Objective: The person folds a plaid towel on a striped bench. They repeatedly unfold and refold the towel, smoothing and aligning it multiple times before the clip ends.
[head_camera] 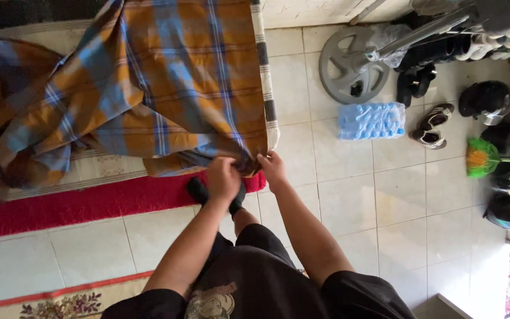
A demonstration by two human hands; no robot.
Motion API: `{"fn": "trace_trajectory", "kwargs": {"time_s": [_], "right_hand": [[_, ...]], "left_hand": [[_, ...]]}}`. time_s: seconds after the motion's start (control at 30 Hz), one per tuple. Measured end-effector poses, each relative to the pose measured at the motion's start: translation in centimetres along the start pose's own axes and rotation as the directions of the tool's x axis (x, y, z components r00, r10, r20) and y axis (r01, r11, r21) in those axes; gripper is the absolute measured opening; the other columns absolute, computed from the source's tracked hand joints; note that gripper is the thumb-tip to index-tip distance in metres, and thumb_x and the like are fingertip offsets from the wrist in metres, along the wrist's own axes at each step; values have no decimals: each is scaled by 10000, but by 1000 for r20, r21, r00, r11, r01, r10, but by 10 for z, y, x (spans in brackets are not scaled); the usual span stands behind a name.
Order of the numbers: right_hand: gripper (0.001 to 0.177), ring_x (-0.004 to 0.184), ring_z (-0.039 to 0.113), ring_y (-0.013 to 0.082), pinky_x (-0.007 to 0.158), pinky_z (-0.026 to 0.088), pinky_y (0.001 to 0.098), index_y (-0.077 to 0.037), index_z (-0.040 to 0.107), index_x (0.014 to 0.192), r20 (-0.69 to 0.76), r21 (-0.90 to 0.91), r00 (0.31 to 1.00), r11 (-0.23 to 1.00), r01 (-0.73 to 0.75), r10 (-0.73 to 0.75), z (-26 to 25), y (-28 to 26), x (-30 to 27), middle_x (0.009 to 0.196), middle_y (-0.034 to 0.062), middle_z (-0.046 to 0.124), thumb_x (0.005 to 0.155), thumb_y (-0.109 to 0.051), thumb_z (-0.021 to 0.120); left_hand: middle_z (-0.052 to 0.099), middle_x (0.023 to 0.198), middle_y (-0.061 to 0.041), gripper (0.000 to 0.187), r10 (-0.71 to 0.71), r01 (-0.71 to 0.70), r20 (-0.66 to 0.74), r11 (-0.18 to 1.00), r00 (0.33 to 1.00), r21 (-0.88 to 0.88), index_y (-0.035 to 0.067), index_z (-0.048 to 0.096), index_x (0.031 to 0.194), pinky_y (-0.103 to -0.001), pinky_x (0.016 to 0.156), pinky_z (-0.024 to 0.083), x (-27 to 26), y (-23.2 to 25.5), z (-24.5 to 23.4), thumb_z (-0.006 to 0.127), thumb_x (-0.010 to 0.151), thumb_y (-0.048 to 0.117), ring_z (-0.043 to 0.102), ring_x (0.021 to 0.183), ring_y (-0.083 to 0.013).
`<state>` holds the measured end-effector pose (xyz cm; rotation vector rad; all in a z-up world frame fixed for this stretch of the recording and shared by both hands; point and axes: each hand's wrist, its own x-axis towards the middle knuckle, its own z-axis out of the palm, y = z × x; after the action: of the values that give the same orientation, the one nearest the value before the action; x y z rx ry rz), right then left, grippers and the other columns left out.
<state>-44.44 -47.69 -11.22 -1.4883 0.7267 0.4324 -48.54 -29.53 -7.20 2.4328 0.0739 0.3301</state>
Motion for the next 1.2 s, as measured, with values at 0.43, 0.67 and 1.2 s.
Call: {"fn": "trace_trajectory", "kwargs": {"time_s": [0.43, 0.67, 1.2], "right_hand": [[205, 851, 648, 187, 783, 573, 359, -89, 690, 1027, -172, 55, 976, 988, 145, -134, 18, 15, 16, 879, 99, 682, 1053, -270, 595], [230, 856, 626, 179, 786, 561, 357, -98, 684, 1017, -163, 45, 970, 981, 188, -178, 17, -10, 13, 872, 72, 666, 1066, -297, 580], [231, 926, 738, 196, 801, 610, 411, -302, 688, 1119, -277, -635, 956, 765, -109, -94, -21, -37, -6, 859, -42, 747, 941, -429, 614]], "left_hand": [[597, 1197, -167, 265, -144, -71, 418, 886, 897, 459, 104, 614, 1219, -493, 945, 442, 41, 4, -73, 619, 956, 72, 627, 1110, -350], [690, 942, -89, 110, -27, -210, 539, 904, 842, 373, 118, 675, 991, -412, 736, 538, 27, -40, -54, 572, 951, 115, 696, 803, -268], [635, 1384, -200, 527, -336, 165, 879, 941, 337, 296, 82, 580, 1427, -528, 1011, 531, 38, 43, -104, 501, 976, 344, 630, 1260, -381]]}}
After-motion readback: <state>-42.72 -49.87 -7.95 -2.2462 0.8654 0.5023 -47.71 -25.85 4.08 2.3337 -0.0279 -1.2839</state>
